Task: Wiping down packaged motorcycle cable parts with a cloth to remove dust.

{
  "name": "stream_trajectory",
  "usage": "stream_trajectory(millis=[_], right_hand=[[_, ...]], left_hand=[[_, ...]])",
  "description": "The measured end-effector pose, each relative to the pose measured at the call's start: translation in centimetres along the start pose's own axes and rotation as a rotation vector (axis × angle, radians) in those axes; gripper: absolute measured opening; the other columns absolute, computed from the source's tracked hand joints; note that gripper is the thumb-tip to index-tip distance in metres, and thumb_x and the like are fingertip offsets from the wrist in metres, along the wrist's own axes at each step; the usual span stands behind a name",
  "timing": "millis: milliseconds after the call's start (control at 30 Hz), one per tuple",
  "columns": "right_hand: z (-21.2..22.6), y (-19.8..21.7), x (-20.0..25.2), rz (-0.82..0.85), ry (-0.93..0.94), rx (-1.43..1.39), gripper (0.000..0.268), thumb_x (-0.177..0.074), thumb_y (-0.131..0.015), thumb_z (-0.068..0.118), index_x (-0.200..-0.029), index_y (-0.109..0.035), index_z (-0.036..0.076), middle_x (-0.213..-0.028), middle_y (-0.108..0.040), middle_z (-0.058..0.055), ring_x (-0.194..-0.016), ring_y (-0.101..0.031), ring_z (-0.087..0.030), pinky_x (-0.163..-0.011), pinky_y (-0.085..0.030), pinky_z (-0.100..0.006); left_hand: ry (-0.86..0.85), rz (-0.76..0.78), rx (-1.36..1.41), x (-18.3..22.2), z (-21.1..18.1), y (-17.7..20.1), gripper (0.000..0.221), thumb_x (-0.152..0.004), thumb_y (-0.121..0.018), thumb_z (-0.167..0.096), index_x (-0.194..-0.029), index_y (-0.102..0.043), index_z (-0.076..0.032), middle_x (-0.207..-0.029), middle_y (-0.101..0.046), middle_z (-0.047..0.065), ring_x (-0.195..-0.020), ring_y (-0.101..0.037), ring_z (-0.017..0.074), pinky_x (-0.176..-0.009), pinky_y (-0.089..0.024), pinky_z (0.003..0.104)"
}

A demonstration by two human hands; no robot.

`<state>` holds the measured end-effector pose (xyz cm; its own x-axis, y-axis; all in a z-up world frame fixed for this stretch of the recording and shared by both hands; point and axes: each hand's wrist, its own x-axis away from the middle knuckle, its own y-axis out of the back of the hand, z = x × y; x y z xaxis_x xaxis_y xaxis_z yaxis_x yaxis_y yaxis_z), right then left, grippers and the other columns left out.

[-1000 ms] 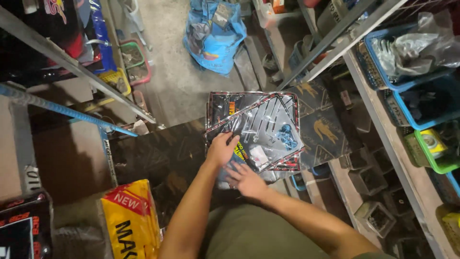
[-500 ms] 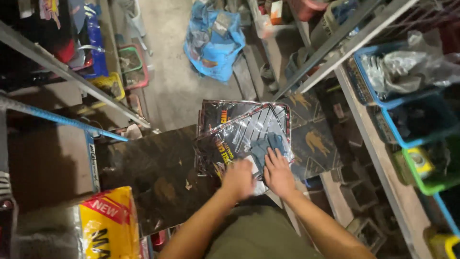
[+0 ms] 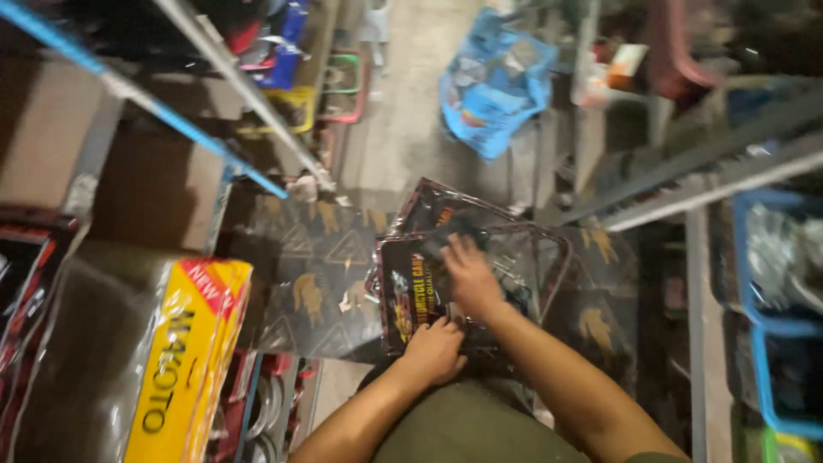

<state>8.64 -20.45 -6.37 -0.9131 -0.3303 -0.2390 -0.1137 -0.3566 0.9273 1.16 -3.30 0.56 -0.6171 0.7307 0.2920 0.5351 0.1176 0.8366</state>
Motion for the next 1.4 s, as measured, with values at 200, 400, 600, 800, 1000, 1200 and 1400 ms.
stream_trajectory(millis=[200, 400, 600, 800, 1000, 1200, 1400], right_hand=[[6.6, -1.2, -3.4, 0.246, 0.416, -0.145, 0.063, -0.084, -0.063, 0.022, -0.144, -0.052, 0.006, -0.161, -0.039, -0.012, -0.148, -0.032, -0.043, -0.111, -0.035, -0.053], [5.7, -0.7, -3.8, 0.315, 0.499, 0.004, 0.077, -0.077, -0.069, 0.022, -0.151, -0.048, 0.014, -0.164, -0.039, -0.001, -0.153, -0.032, -0.034, -0.115, -0.040, -0.048], [-1.6, -1.8, -1.5, -0.080, 0.375, -0.012, 0.061, -0.072, -0.062, 0.014, -0.133, -0.064, 0.007, -0.138, -0.064, -0.017, -0.128, -0.058, -0.042, -0.097, -0.046, -0.050], [-5.8, 3.7, 3.4, 0.009, 0.084, 0.295, 0.059, -0.076, -0.057, 0.020, -0.135, -0.063, 0.012, -0.153, -0.055, -0.008, -0.144, -0.048, -0.032, -0.104, -0.041, -0.043], [-3.8, 1.4, 5.6, -0.076, -0.330, 0.587, 0.062, -0.078, -0.056, 0.019, -0.138, -0.062, 0.008, -0.153, -0.054, -0.015, -0.136, -0.055, -0.039, -0.094, -0.050, -0.043], [9.6, -0.3, -0.3, -0.126, -0.223, 0.355, 0.050, -0.077, -0.061, 0.009, -0.126, -0.066, 0.007, -0.135, -0.062, -0.020, -0.128, -0.055, -0.046, -0.081, -0.047, -0.044], [19.5, -1.8, 0.6, 0.015, -0.011, 0.246, 0.021, -0.084, -0.067, 0.018, -0.100, -0.078, 0.011, -0.093, -0.071, -0.006, -0.095, -0.061, -0.032, -0.099, -0.038, -0.051]], left_hand=[[0.269, 0.112, 0.186, 0.0, -1.4, -0.5, 0.050, -0.087, -0.069, -0.037, -0.123, -0.069, -0.002, -0.120, -0.069, 0.023, -0.102, -0.063, 0.0483, -0.092, -0.046, 0.054], [0.358, 0.288, 0.106, -0.5, -5.0, 7.0, 0.035, -0.082, -0.069, -0.031, -0.103, -0.080, -0.005, -0.102, -0.078, 0.020, -0.106, -0.073, 0.0397, -0.086, -0.057, 0.055], [0.253, 0.373, 0.085, 0.2, -5.4, 9.8, 0.056, -0.094, -0.059, -0.043, -0.136, -0.064, -0.007, -0.147, -0.059, 0.012, -0.147, -0.040, 0.0356, -0.099, -0.052, 0.057], [0.127, 0.461, 0.117, -1.6, -1.0, 3.3, 0.076, -0.094, -0.059, -0.046, -0.155, -0.041, -0.004, -0.165, -0.037, 0.013, -0.152, -0.031, 0.0403, -0.104, -0.046, 0.068], [0.077, -0.019, 0.511, 1.9, 2.1, 8.3, 0.043, -0.098, -0.055, -0.028, -0.129, -0.064, 0.001, -0.124, -0.068, 0.027, -0.121, -0.062, 0.0435, -0.104, -0.049, 0.054], [0.040, -0.340, 0.471, 1.1, 9.4, 8.3, 0.041, -0.097, -0.057, -0.019, -0.132, -0.066, -0.001, -0.129, -0.068, 0.023, -0.126, -0.062, 0.0380, -0.109, -0.047, 0.046], [-0.246, -0.545, 0.210, -5.2, 14.0, 2.2, 0.049, -0.086, -0.067, -0.019, -0.130, -0.066, 0.002, -0.132, -0.064, 0.029, -0.124, -0.062, 0.0390, -0.113, -0.044, 0.042]])
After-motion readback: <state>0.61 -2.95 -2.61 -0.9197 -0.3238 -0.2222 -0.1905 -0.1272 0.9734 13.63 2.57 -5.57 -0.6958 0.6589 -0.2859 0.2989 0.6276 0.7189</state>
